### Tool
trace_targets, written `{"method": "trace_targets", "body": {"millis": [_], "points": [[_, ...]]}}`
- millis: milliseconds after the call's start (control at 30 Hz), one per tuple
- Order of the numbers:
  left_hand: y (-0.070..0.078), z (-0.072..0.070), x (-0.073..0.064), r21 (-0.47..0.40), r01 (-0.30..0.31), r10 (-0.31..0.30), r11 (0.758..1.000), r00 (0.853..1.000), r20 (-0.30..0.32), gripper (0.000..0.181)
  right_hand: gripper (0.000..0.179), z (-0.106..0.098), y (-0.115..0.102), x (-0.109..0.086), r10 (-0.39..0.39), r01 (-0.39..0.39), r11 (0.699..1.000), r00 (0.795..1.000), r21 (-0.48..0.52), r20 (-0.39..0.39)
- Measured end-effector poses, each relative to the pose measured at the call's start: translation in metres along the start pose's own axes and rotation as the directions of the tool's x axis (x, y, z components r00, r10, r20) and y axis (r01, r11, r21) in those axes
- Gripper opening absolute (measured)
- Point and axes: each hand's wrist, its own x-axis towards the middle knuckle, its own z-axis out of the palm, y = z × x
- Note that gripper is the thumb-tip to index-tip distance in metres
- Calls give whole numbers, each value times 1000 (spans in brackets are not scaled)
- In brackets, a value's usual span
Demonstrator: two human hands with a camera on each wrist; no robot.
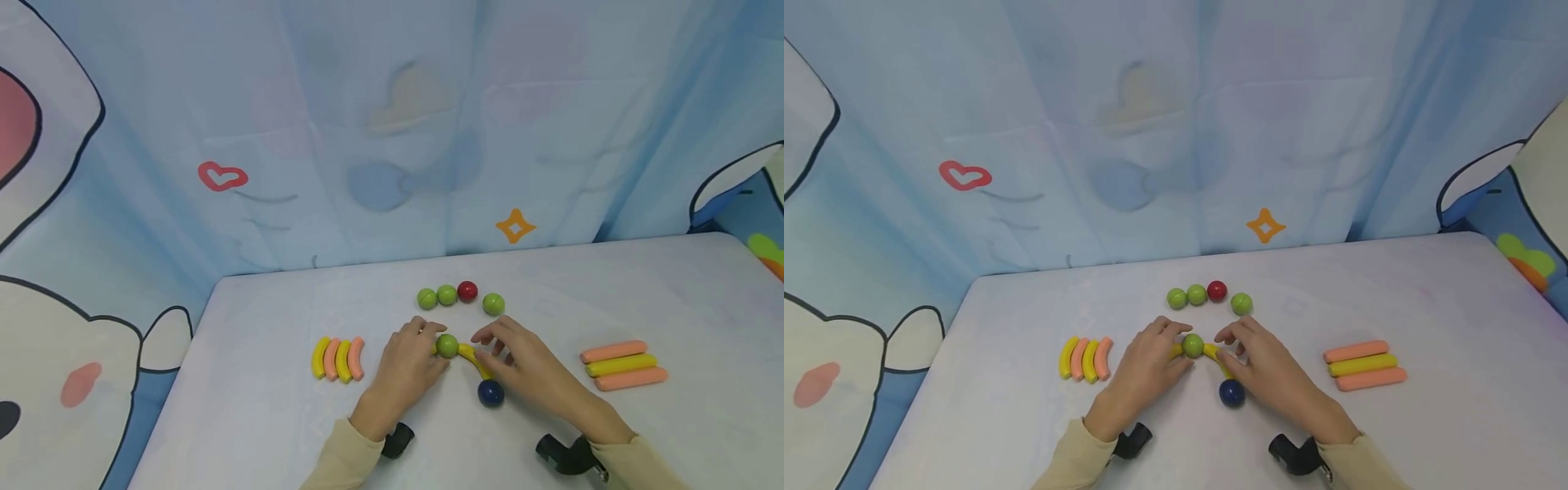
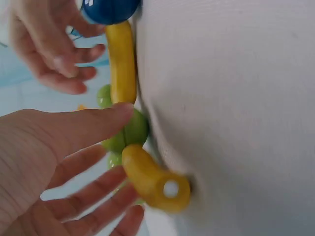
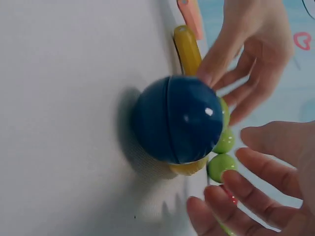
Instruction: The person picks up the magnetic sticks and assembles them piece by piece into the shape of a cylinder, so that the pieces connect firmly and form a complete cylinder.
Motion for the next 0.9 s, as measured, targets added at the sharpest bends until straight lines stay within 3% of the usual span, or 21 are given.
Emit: {"method": "trace_targets", "body": {"millis": [200,367,500,700,900], "points": [[-10,-12,-12,-74,174,-169,982,983,72,45,30,8,7,14,0,-3,999,996,38,84],[-15,-19,-19,-111,230,-219,967,970,103,34,32,9,4,23,40,-43,999,991,26,130],[-14,-17,-21,-167,236,-217,957,968,126,33,33,5,1,24,99,-104,994,979,20,178],[-13,-10,-15,-207,185,-166,961,980,107,31,39,0,0,21,190,-188,982,962,-32,196],[-5,-4,-4,-193,118,-99,974,990,105,27,46,-4,-1,18,191,-181,981,967,-72,169]]}}
